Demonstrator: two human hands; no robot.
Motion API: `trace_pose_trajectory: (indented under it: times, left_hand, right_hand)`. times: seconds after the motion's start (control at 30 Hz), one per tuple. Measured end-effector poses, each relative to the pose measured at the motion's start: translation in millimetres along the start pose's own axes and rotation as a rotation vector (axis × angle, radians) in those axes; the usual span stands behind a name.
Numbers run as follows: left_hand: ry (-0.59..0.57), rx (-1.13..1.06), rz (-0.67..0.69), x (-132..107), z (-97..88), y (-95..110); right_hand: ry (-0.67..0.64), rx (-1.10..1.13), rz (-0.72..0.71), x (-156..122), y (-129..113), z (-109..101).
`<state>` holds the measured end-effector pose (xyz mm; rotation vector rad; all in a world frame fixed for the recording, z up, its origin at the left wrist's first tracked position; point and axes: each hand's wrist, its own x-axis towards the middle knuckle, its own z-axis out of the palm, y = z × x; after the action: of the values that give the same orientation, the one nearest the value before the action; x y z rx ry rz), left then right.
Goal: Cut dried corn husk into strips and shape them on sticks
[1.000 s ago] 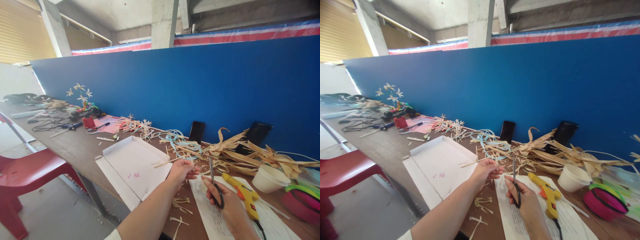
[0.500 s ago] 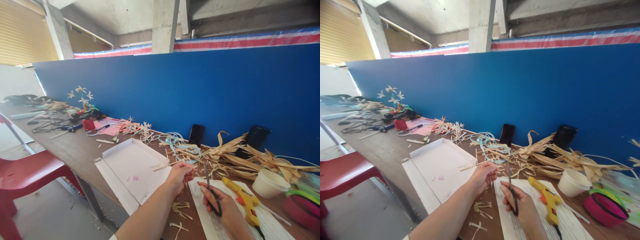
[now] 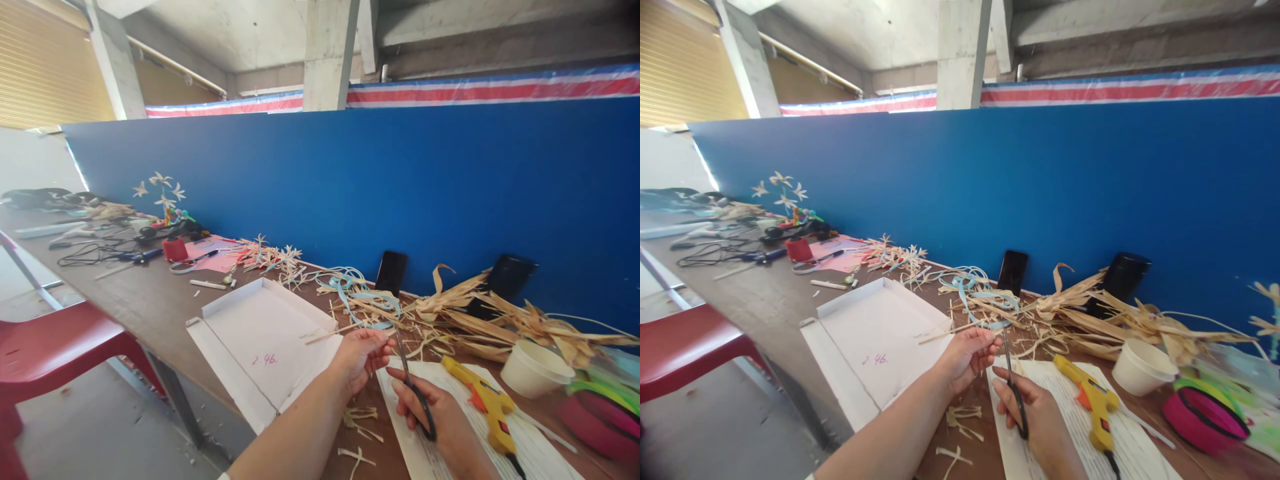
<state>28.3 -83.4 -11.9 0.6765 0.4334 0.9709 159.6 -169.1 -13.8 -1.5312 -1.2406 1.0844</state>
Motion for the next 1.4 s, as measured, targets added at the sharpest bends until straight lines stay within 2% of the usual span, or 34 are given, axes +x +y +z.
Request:
trace_pose_trajectory:
  times: [0.3, 0.63, 1.2, 1.3, 1.4]
  left_hand:
    - [0.078, 0.186, -0.035, -2.6, 3.4, 0.6]
    - [0.05, 0.331, -0.069, -6.3, 6.4, 2.3]
    - [0.066, 0.332, -0.058, -5.0, 4.3, 1.9]
    - [0.073, 0.32, -0.063, -5.5, 4.6, 2.5]
    - [0.05, 0.316, -0.053, -6.2, 5.1, 3.0]
  right_hand:
    - [0.017, -0.044, 0.019, 2.8, -0.6, 0.7]
    - [0.029, -0.045, 0.032, 2.7, 1.3, -0.7]
    - [0.052, -0.091, 0.041, 2.2, 0.9, -1.9]
    - [0.093, -0.041, 0.021, 2.1, -0.9, -3.1]
    - [0.189, 0.0, -0.008, 2.7, -1.3, -6.4]
